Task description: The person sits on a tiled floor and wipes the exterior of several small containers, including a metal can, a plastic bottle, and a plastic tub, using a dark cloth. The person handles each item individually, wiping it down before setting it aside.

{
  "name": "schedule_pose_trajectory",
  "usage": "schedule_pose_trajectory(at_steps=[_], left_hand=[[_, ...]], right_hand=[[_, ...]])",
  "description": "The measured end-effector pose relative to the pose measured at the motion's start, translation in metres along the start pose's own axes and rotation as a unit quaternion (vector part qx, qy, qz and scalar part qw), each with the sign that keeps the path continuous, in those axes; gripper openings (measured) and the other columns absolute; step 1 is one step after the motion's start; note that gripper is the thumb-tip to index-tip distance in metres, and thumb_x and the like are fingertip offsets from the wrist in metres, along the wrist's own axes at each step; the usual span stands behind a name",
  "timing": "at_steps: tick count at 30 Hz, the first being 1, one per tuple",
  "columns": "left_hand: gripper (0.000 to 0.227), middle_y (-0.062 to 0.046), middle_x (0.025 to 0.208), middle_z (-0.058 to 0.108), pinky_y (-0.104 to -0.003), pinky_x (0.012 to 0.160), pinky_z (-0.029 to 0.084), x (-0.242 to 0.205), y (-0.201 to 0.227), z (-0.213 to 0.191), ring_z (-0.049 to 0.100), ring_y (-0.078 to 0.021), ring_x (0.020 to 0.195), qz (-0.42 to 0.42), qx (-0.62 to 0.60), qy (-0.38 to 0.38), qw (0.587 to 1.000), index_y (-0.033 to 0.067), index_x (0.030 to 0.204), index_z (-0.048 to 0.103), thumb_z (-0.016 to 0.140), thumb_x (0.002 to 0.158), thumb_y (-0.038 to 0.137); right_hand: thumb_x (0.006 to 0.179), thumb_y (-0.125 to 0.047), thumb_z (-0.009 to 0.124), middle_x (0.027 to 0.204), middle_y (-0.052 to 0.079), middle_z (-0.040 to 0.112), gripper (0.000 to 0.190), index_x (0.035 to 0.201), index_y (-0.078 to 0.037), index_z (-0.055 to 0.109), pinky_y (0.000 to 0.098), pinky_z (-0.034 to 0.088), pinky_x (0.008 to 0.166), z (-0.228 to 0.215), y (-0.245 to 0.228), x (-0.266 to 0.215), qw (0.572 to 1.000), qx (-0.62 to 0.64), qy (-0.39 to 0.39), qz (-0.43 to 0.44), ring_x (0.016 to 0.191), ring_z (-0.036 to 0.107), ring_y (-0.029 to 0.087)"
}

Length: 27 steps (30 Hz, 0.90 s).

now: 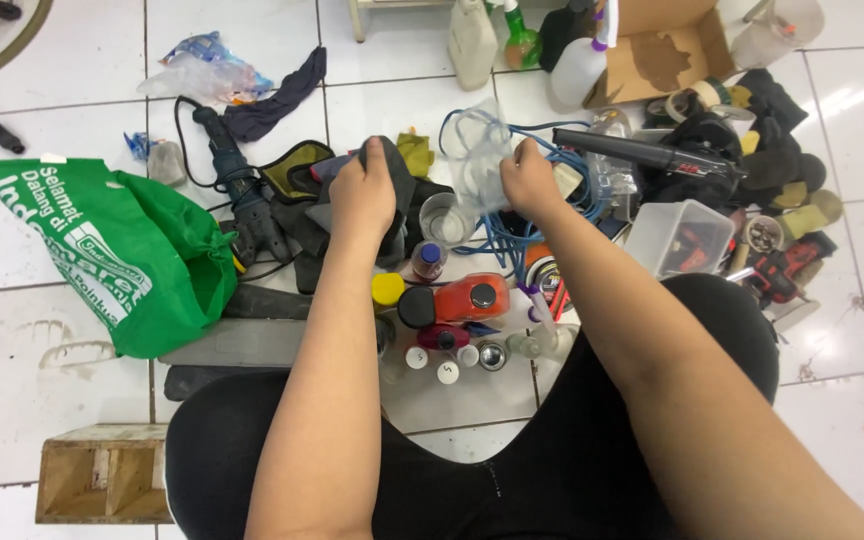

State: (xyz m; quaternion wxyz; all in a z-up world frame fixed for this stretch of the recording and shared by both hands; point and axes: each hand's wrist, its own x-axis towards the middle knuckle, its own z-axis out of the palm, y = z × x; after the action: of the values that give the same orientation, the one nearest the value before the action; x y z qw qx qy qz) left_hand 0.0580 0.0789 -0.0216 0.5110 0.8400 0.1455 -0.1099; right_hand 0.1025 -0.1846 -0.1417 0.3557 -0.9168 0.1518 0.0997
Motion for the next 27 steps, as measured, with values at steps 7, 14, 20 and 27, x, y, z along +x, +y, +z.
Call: schedule_pose_trajectory(at_steps=[7, 14, 20, 27], left_hand=[[0.074, -0.031, 0.154, 0.037, -0.059, 0.119, 0.029, -0.048, 0.023, 0.007, 0.032, -0.0443, 0.146, -0.017, -0.259, -0.014, 0.966, -0.0074, 0.150, 0.037, 0.031, 0.106, 0.052], [0.064, -0.020, 0.147, 0.051, -0.046, 0.117, 0.038, -0.114, 0.090, 0.045, 0.046, -0.0262, 0.137, 0.027, -0.527, -0.082, 0.845, 0.0002, 0.142, 0.053, 0.051, 0.101, 0.049], [0.063, -0.021, 0.129, 0.063, -0.046, 0.104, 0.050, -0.134, 0.099, 0.064, 0.060, -0.0277, 0.118, -0.070, -0.564, -0.089, 0.818, -0.0029, 0.128, 0.064, 0.064, 0.092, 0.049], [0.055, -0.013, 0.121, 0.070, -0.045, 0.103, 0.051, -0.108, 0.048, 0.084, 0.066, -0.0266, 0.112, -0.087, -0.605, -0.110, 0.784, 0.0102, 0.125, 0.068, 0.059, 0.095, 0.056]], right_hand=[[0.082, -0.025, 0.049, 0.099, 0.019, 0.061, 0.030, 0.108, -0.010, 0.052, 0.0489, 0.051, 0.084, -0.105, -0.097, -0.114, 0.987, 0.161, -0.002, 0.021, 0.096, 0.062, 0.038], [0.101, -0.016, 0.041, 0.147, 0.041, 0.033, 0.059, 0.157, -0.014, 0.020, 0.0464, 0.059, 0.076, -0.114, -0.134, -0.197, 0.951, 0.307, -0.044, 0.021, 0.120, 0.055, 0.046], [0.100, -0.022, 0.048, 0.143, 0.038, 0.042, 0.056, 0.154, -0.022, 0.032, 0.0438, 0.056, 0.071, -0.094, -0.088, -0.162, 0.966, 0.252, -0.041, 0.029, 0.113, 0.060, 0.045], [0.099, -0.034, 0.051, 0.129, 0.033, 0.059, 0.060, 0.155, -0.028, 0.031, 0.0567, 0.048, 0.106, -0.111, -0.124, -0.205, 0.996, 0.042, -0.074, 0.003, 0.124, 0.058, 0.045]])
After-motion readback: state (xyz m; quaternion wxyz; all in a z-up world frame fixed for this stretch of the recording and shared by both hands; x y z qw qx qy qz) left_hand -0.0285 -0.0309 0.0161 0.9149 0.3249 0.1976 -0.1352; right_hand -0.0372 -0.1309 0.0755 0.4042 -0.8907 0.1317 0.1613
